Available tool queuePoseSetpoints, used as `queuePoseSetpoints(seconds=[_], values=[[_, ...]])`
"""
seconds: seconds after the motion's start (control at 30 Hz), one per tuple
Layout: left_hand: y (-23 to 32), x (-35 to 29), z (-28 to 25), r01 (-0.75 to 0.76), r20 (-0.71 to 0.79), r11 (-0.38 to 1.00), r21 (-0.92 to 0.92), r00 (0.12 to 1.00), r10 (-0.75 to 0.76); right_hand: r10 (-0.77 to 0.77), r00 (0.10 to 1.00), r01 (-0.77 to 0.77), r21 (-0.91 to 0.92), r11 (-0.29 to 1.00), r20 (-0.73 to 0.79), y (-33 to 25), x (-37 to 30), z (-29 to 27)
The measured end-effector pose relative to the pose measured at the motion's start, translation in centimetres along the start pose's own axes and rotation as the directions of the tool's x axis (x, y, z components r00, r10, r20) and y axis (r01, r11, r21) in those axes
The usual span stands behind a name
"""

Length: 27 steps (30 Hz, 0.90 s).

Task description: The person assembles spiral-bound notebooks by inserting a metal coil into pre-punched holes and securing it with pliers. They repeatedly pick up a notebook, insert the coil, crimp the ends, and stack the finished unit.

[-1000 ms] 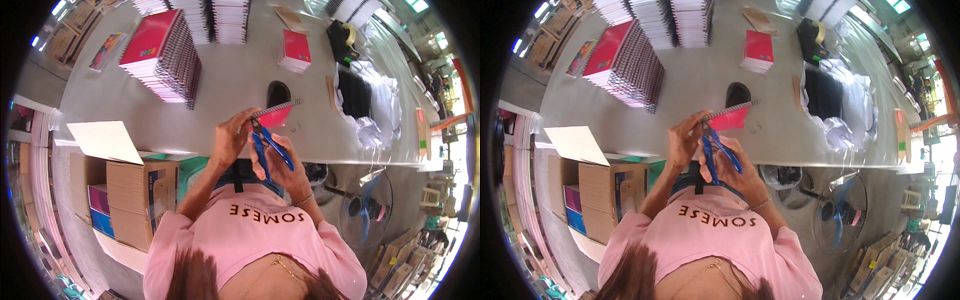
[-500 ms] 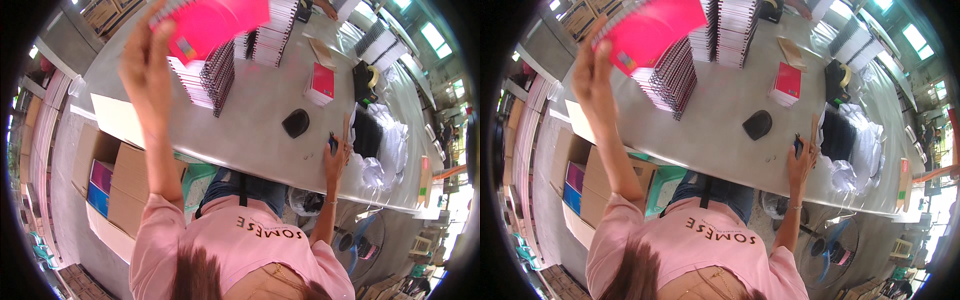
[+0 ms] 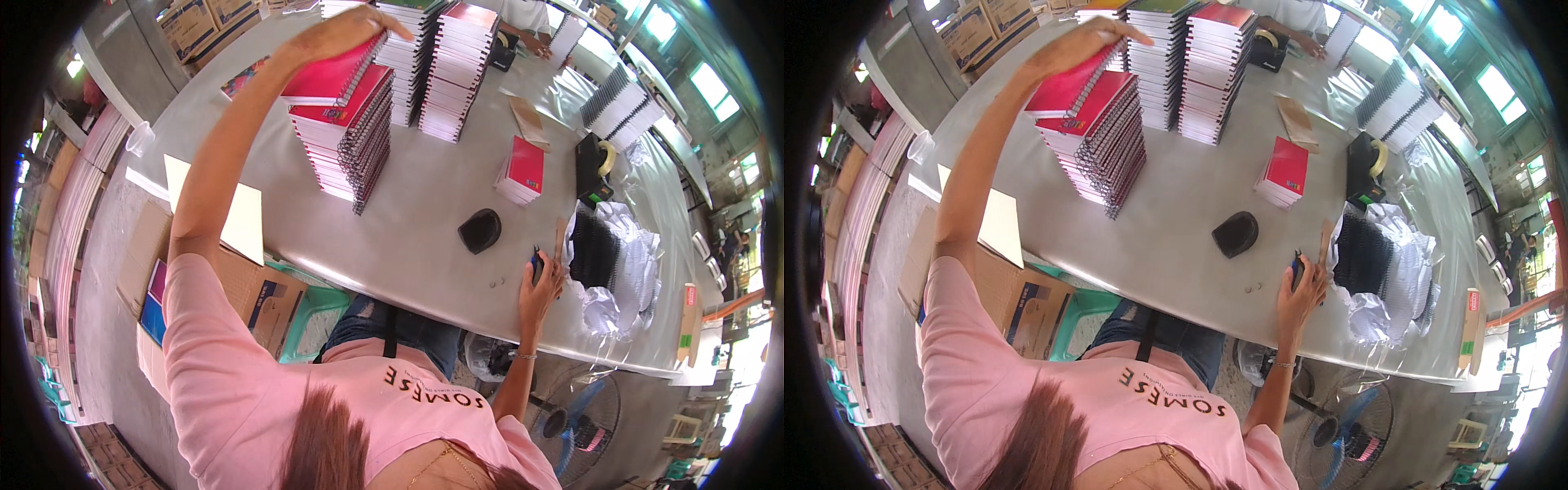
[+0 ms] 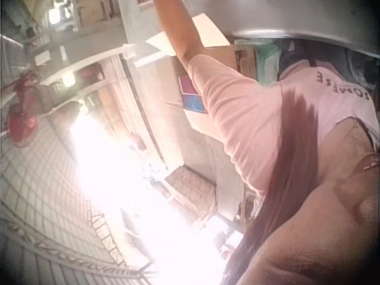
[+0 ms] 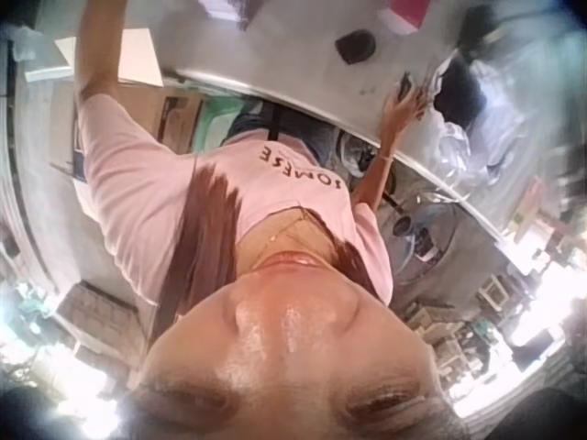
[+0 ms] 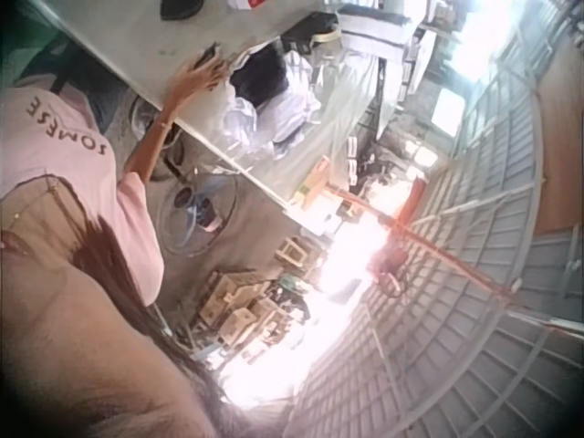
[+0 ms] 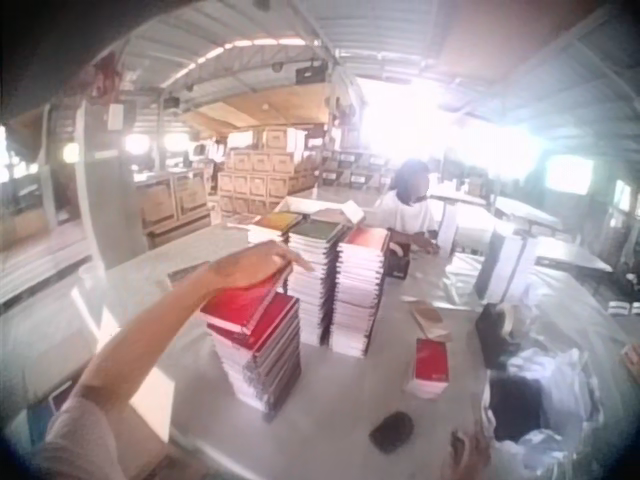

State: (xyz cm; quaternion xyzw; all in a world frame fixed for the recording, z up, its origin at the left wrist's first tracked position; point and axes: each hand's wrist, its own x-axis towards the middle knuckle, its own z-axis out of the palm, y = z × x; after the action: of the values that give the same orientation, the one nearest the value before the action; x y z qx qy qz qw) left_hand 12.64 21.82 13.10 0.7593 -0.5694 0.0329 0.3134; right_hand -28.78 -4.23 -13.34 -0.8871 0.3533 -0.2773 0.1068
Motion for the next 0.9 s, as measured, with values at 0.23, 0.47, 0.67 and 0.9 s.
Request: queuePoseSetpoints(seconds=[0.23,0.47,0.67,0.9], values=[[-2.5,-0.9,4.3,-0.106,0.064,0.991,0.087,0.993,0.100,-0.020,1.000,0.021,0.026,0.999,-0.018,0.2,-0.2,0.0],[-2.0,-0.8,4.6,-0.126,0.084,0.990,0.057,0.989,0.121,-0.032,0.998,0.032,0.006,0.999,-0.049,0.7,-0.3,0.3],[-1.7,-0.8,4.3,-0.117,0.111,0.992,0.053,0.988,0.111,-0.075,0.993,0.082,0.079,0.993,-0.090,-0.2,1.3,0.0],[-1.2,-1.2,5.0,0.005,0.001,0.987,0.159,1.000,-0.005,-0.102,0.987,0.152,0.511,0.846,-0.124,-2.7,11.6,1.8]])
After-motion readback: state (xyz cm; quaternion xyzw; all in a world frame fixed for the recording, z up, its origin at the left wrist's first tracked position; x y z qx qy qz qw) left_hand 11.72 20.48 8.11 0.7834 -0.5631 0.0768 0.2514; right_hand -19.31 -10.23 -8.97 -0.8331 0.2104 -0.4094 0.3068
